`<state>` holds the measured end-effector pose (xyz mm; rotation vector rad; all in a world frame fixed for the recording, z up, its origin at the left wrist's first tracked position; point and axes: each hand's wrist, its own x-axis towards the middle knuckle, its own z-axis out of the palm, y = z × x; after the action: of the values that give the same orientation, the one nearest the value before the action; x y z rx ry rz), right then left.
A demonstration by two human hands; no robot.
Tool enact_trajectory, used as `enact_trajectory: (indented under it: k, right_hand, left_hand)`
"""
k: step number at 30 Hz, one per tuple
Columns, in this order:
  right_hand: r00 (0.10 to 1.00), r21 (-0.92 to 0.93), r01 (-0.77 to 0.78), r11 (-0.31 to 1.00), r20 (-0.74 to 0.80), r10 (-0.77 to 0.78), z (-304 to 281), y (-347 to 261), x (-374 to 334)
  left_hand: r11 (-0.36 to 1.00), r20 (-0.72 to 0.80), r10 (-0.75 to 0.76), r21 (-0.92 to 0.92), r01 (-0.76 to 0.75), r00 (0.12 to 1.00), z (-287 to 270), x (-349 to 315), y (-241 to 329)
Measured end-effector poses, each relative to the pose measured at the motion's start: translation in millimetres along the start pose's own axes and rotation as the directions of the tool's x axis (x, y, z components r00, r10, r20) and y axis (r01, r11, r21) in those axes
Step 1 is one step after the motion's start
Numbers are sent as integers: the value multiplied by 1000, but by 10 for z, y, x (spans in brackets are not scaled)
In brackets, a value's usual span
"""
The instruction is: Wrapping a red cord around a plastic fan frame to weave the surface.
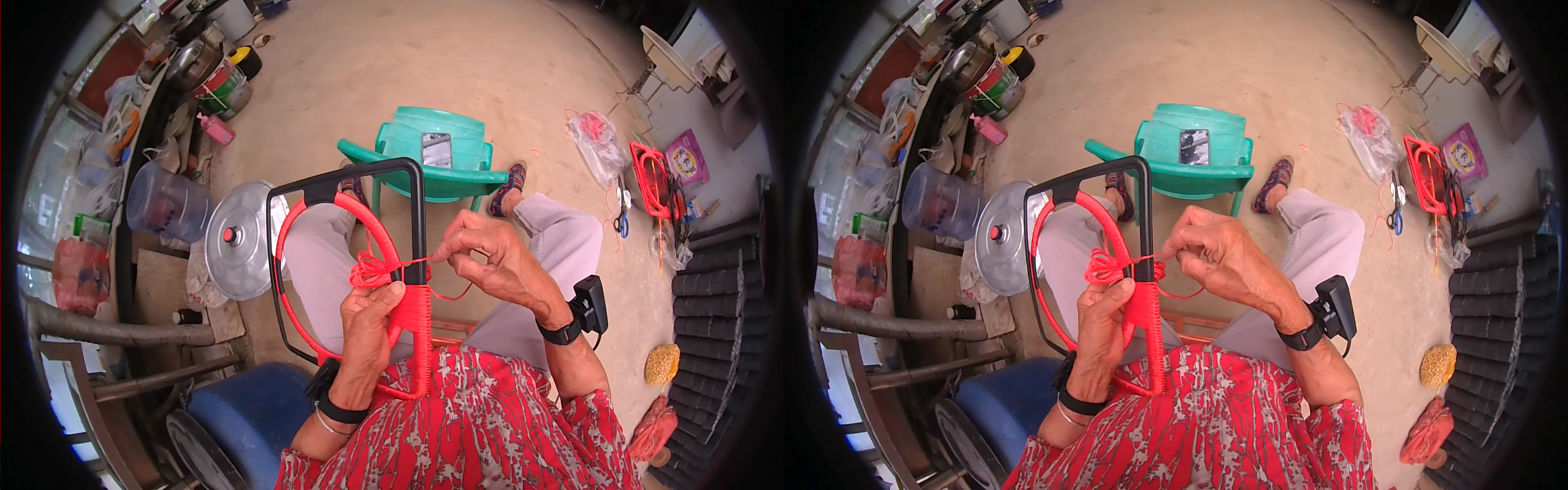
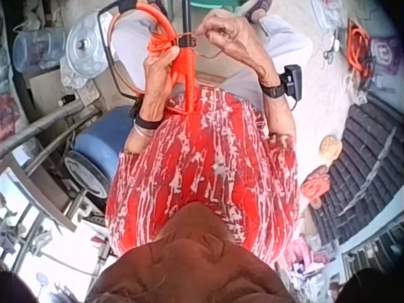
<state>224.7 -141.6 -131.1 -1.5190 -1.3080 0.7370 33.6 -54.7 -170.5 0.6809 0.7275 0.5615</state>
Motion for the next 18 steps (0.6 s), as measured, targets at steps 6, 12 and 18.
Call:
enact_trajectory:
  k: [6, 12, 18]
  right_hand:
    - [999, 10, -30, 999, -43, 31, -47, 28, 6]
    - [979, -544, 126, 830, -68, -193, 21, -210, 197]
    - [936, -610, 346, 712, 180, -301, 612, -107, 418]
  left_hand:
    - [1000, -46, -20, 20, 21, 999, 48, 8, 9]
    - [996, -88, 28, 83, -21, 996, 40, 65, -105]
    - [993, -144, 101, 72, -92, 984, 70, 108, -180]
